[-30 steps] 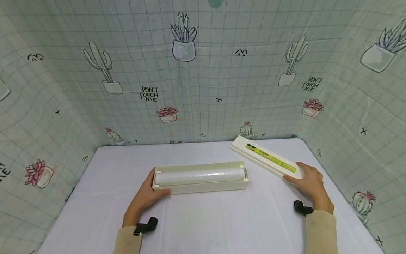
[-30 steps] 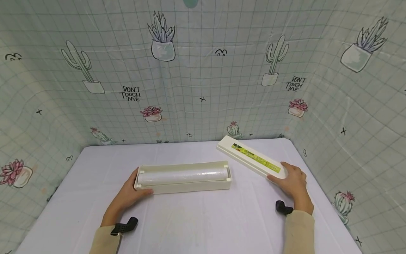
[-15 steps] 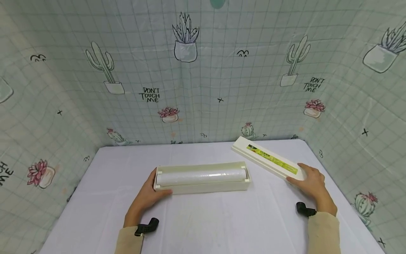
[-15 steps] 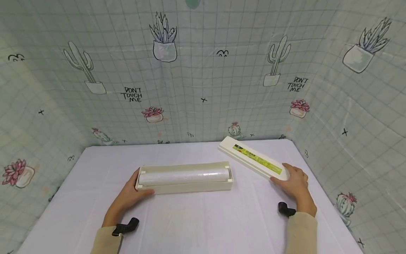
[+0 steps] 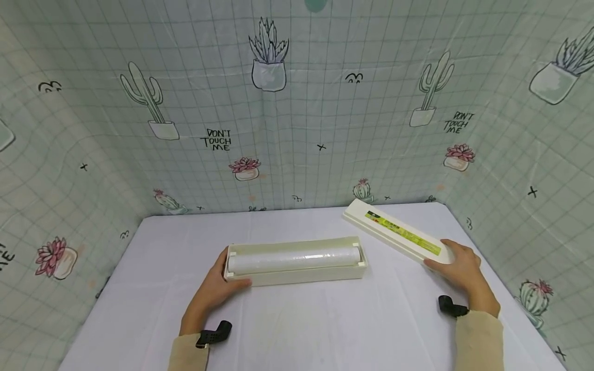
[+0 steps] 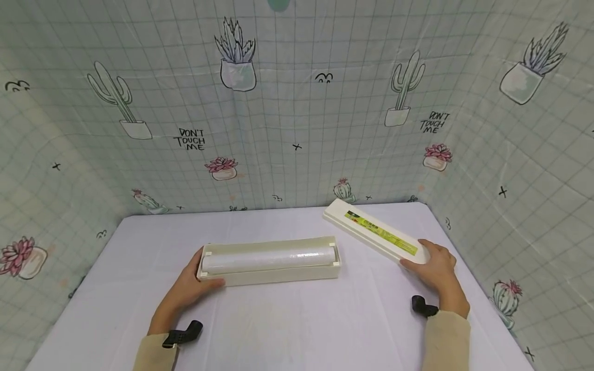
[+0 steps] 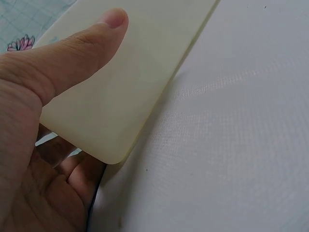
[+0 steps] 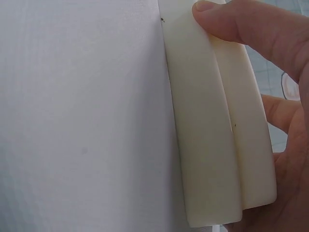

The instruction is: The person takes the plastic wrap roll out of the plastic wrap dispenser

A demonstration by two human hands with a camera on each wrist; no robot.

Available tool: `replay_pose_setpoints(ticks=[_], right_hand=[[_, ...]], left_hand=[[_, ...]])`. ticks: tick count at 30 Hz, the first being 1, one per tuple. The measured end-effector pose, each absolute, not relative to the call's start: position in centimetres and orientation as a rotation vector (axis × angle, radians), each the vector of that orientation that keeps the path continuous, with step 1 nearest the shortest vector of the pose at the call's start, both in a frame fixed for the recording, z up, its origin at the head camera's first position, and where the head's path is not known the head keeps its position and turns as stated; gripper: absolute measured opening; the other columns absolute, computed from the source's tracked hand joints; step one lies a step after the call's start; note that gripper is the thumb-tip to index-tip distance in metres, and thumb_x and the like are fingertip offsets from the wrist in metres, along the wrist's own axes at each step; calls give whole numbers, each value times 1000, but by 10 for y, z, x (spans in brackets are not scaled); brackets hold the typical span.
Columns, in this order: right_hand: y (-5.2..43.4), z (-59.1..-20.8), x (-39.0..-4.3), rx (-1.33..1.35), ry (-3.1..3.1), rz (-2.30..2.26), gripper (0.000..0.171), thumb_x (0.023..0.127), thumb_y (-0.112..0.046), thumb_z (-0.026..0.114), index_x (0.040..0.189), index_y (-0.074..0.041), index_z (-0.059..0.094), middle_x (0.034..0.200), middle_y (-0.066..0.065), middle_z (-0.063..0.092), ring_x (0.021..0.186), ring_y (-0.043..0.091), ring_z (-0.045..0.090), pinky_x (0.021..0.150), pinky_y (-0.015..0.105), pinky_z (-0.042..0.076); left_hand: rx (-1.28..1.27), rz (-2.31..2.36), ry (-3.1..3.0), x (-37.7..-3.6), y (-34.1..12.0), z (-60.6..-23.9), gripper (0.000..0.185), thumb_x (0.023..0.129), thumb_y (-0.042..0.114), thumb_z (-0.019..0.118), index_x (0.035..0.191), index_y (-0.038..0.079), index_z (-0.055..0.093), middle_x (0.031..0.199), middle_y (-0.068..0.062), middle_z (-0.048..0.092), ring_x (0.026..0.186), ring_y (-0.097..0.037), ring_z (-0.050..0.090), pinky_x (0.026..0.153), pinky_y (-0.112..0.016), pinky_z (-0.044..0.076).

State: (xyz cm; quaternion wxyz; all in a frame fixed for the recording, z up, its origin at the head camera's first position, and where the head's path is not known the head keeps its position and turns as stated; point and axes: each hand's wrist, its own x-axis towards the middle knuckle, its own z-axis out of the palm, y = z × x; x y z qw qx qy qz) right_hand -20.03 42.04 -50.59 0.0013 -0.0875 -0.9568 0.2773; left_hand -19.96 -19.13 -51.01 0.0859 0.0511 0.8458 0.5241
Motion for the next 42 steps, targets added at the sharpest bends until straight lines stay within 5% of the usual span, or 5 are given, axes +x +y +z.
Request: replay_pose_setpoints(ticks=[8, 42], right_hand=[[423, -502, -203, -312, -3032, 891, 94, 94, -59, 64, 154, 6, 33, 152, 42, 28, 136, 61, 22, 103, 73, 20], [442, -493, -187, -395, -3056, 895, 94, 96, -58, 61, 153, 10, 30, 149, 46, 29, 133, 63, 27, 101, 75, 25]], left_hand=[[145, 1570, 2530, -200, -190, -508, 114, 83, 29, 88, 166, 12, 13, 153, -17, 47, 127, -32, 53, 108, -52, 41], [148, 1587, 2514, -202, -190, -513, 114, 82, 28, 89, 166, 13, 14, 151, -15, 48, 127, -31, 53, 109, -53, 40]])
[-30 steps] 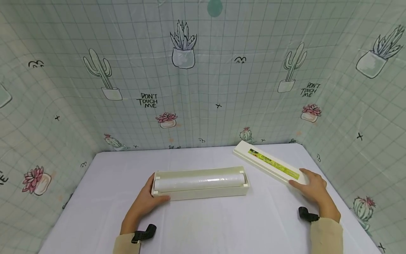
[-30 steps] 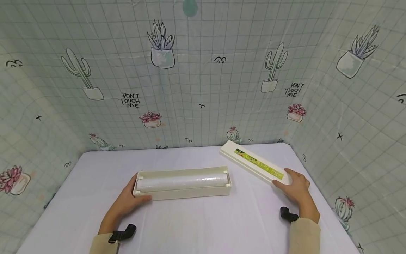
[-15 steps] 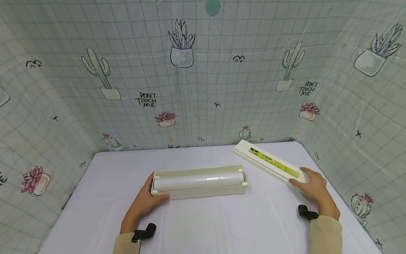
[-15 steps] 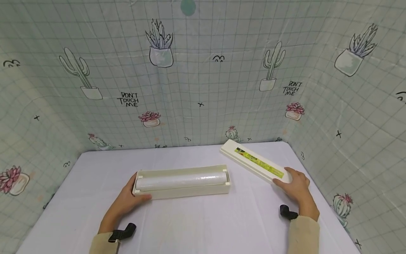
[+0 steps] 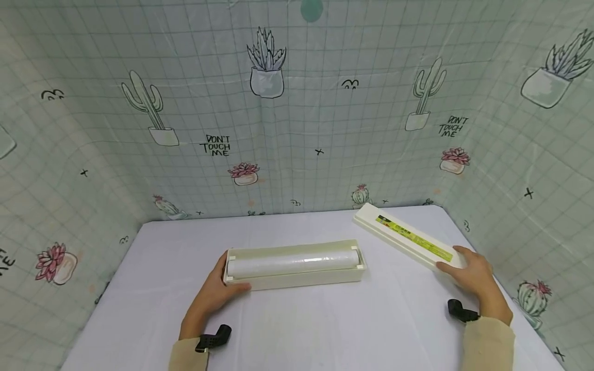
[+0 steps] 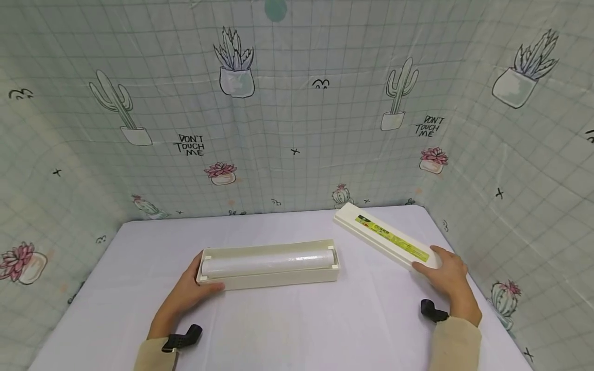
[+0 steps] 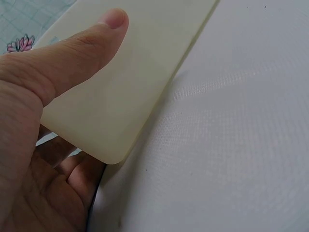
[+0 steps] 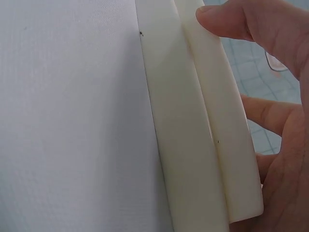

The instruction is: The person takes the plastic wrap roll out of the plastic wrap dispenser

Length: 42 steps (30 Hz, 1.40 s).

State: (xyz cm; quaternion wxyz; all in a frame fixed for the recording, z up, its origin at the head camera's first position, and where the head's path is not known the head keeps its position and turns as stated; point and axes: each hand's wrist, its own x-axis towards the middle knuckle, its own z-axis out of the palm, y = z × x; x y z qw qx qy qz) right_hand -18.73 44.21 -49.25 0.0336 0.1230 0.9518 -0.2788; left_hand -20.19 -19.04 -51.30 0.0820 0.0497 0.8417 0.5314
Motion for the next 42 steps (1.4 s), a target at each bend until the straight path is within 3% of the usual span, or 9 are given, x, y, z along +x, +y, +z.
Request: replay_pose_setpoints(ticks=[30, 42], right_hand=[[460, -491, -173, 539, 2899, -884, 98, 96, -61, 57, 158, 6, 22, 149, 50, 21, 132, 68, 20, 100, 77, 25], [465, -492, -168, 594, 2927, -860, 95, 97, -58, 57, 156, 9, 24, 150, 49, 23, 134, 66, 20, 105, 76, 21]], left_hand=[[160, 1596, 2513, -199, -189, -510, 110, 84, 26, 88, 166, 14, 14, 149, -14, 49, 126, -29, 53, 106, -48, 43], [185, 1601, 2516, -199, -187, -511, 110, 84, 25, 88, 166, 16, 15, 149, -13, 50, 124, -27, 53, 106, -47, 43]])
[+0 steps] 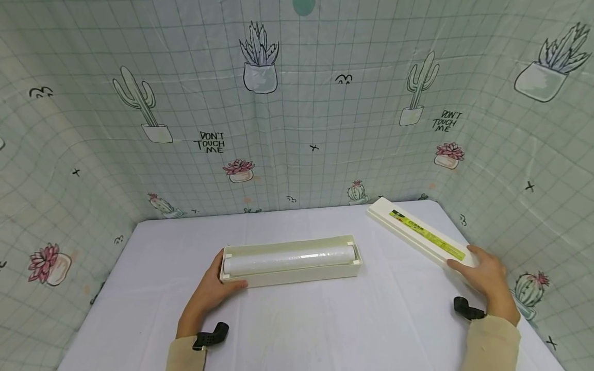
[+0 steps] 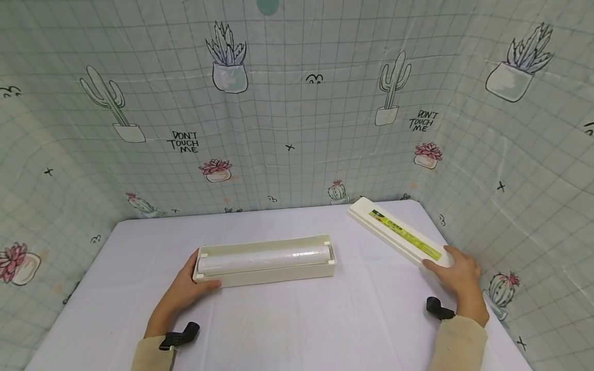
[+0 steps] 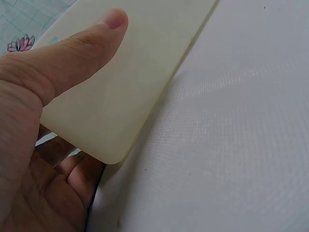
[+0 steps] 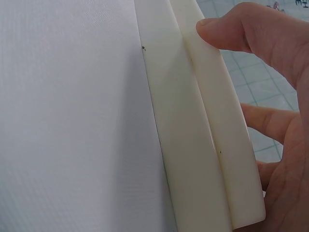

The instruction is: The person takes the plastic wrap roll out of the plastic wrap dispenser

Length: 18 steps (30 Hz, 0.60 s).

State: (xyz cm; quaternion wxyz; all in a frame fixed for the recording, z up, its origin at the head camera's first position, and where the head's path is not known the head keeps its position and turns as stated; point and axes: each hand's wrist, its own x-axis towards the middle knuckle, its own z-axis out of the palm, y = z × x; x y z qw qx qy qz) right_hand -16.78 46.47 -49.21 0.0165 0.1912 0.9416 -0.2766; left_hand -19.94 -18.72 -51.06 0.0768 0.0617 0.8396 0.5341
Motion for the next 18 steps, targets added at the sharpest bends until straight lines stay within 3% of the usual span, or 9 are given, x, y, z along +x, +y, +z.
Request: replay_pose_setpoints(ticks=[18], right_hand=[[469, -497, -165, 595, 2977, -875, 95, 97, -59, 57, 156, 9, 27, 147, 49, 28, 130, 64, 26, 103, 73, 20]], left_hand=[[150, 1580, 2527, -202, -188, -515, 113, 81, 28, 89, 166, 16, 16, 148, -14, 50, 125, -30, 53, 108, -51, 40]])
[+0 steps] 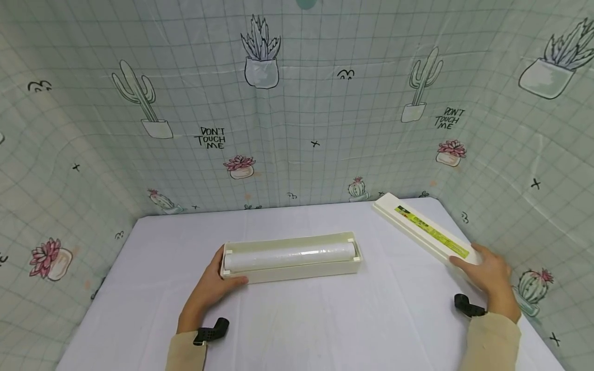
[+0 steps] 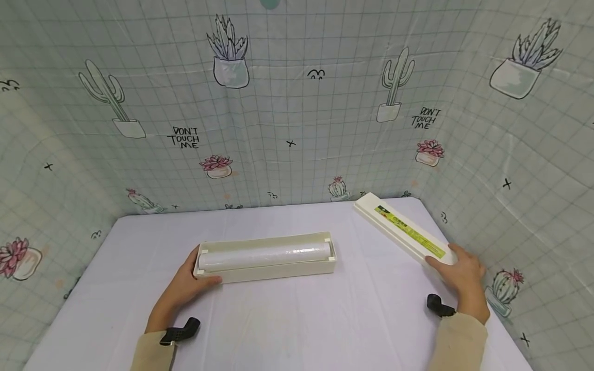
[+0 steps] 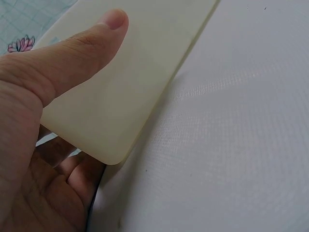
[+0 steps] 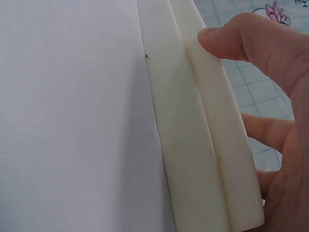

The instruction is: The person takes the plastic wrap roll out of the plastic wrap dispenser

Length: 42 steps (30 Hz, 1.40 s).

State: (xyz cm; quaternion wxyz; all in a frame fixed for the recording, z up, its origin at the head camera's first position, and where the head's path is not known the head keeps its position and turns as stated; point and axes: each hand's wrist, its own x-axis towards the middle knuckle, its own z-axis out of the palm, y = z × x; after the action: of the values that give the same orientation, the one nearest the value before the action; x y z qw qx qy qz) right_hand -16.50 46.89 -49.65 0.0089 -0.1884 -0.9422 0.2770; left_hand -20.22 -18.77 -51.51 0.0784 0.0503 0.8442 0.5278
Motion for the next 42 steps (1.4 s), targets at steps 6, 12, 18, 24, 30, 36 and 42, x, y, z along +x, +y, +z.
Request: replay_pose_setpoints(ticks=[6, 12, 18, 24, 30, 36, 42], right_hand=[[468, -499, -164, -583, -2915, 846, 95, 96, -59, 59, 154, 11, 31, 146, 49, 32, 129, 64, 28, 103, 72, 21], [466, -494, -164, -594, -2933, 851, 95, 96, -58, 58, 154, 11, 28, 146, 49, 31, 127, 64, 26, 101, 72, 22], [459, -484, -167, -587, -2941, 818, 101, 96, -62, 57, 158, 9, 20, 151, 48, 25, 132, 70, 20, 104, 78, 16], [438, -462, -185, -554, -2906, 846, 109, 94, -65, 59, 164, -1, 5, 157, 45, 18, 140, 71, 9, 103, 86, 8], [411, -446, -198, -343, -2855, 825, 106, 94, -54, 65, 163, 3, 8, 155, 43, 26, 137, 65, 24, 104, 76, 24], [377, -435, -202, -196, -2836, 921, 106, 93, -51, 68, 166, -5, 6, 161, 38, 22, 143, 59, 22, 105, 78, 26], [338, -431, -206, -34, -2852, 950, 106, 91, -50, 73, 166, -7, 10, 160, 36, 25, 144, 55, 27, 108, 75, 28]], left_hand=[[162, 1586, 2519, -202, -188, -515, 112, 82, 27, 89, 166, 16, 16, 147, -14, 51, 124, -30, 53, 107, -51, 41], [173, 1588, 2530, -203, -187, -516, 112, 82, 28, 89, 166, 15, 16, 146, -15, 51, 122, -30, 54, 105, -50, 42], [190, 1594, 2526, -202, -187, -516, 111, 82, 28, 89, 165, 14, 17, 146, -15, 51, 122, -30, 54, 105, -50, 42], [199, 1606, 2524, -205, -191, -510, 108, 83, 27, 88, 165, 17, 17, 146, -13, 51, 123, -29, 53, 106, -51, 42], [217, 1598, 2521, -206, -192, -508, 105, 85, 26, 87, 164, 16, 19, 142, -14, 52, 119, -27, 53, 104, -47, 43], [185, 1597, 2509, -204, -189, -512, 109, 83, 28, 88, 165, 17, 17, 144, -13, 52, 120, -27, 53, 104, -47, 43], [193, 1596, 2517, -203, -189, -515, 110, 83, 29, 88, 165, 16, 16, 146, -14, 51, 123, -29, 53, 106, -50, 42]])
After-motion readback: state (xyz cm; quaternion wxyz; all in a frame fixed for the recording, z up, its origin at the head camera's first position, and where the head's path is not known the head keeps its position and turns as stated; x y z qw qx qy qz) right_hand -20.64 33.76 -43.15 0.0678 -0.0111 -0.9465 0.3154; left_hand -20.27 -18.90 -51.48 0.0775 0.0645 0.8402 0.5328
